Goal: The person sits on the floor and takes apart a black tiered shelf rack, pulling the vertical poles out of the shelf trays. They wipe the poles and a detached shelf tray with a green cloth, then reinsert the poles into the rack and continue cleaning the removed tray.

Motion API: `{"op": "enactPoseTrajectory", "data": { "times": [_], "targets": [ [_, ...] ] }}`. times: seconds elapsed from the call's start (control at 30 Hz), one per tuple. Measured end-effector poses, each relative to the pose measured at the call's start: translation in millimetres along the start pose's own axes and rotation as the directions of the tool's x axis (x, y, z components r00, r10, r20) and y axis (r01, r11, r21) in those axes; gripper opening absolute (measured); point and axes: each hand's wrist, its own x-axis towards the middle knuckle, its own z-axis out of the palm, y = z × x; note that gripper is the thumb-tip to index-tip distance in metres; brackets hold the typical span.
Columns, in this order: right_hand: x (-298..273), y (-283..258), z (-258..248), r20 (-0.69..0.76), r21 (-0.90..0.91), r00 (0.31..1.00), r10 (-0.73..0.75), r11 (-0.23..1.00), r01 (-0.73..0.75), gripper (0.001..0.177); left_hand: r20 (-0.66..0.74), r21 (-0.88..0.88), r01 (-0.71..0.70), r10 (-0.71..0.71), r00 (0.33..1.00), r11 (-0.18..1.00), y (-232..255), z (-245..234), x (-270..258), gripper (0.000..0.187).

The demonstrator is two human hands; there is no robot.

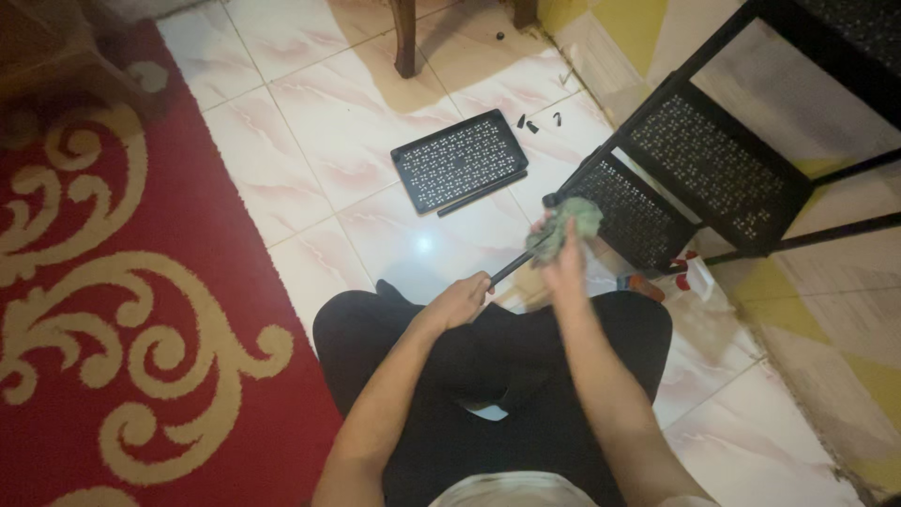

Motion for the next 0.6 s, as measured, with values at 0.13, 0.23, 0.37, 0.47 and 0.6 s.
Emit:
{"op": "enactPoseTrajectory", "data": {
  "times": [0.13,0.23,0.37,0.47,0.6],
  "targets": [
    [-58.8,92.9,13.1,-0.269,-0.351,0.955,0.121,0.911,-0.215,0.032,-0.145,0.133,-0.156,0.175,0.974,0.979,-10.0,1.1,13.6,0.041],
    [-53.5,89.1,4.3,-0.307,-0.393,0.899,0.311,0.820,-0.417,0.043,-0.137,0.173,-0.165,0.190,0.972,0.971,-12.8,0.6,9.1,0.038],
    [16.3,1.9,-6.1,-0.113,-0.241,0.993,-0.018,0.970,-0.010,0.049,-0.066,0.073,-0.042,0.047,0.997,0.996,-3.1,0.9,3.1,0.038],
    [1.4,21.5,11.1,-0.144,-0.121,0.990,-0.008,0.993,-0.009,0.048,-0.096,0.079,-0.089,0.096,0.991,0.993,2.6,-3.7,5.2,0.036],
    [-68.3,106.7,28.3,-0.209,-0.317,0.959,0.191,0.914,-0.251,0.049,-0.181,0.316,-0.181,0.247,0.952,0.931,-2.1,-8.6,7.6,0.026]
  ]
}}
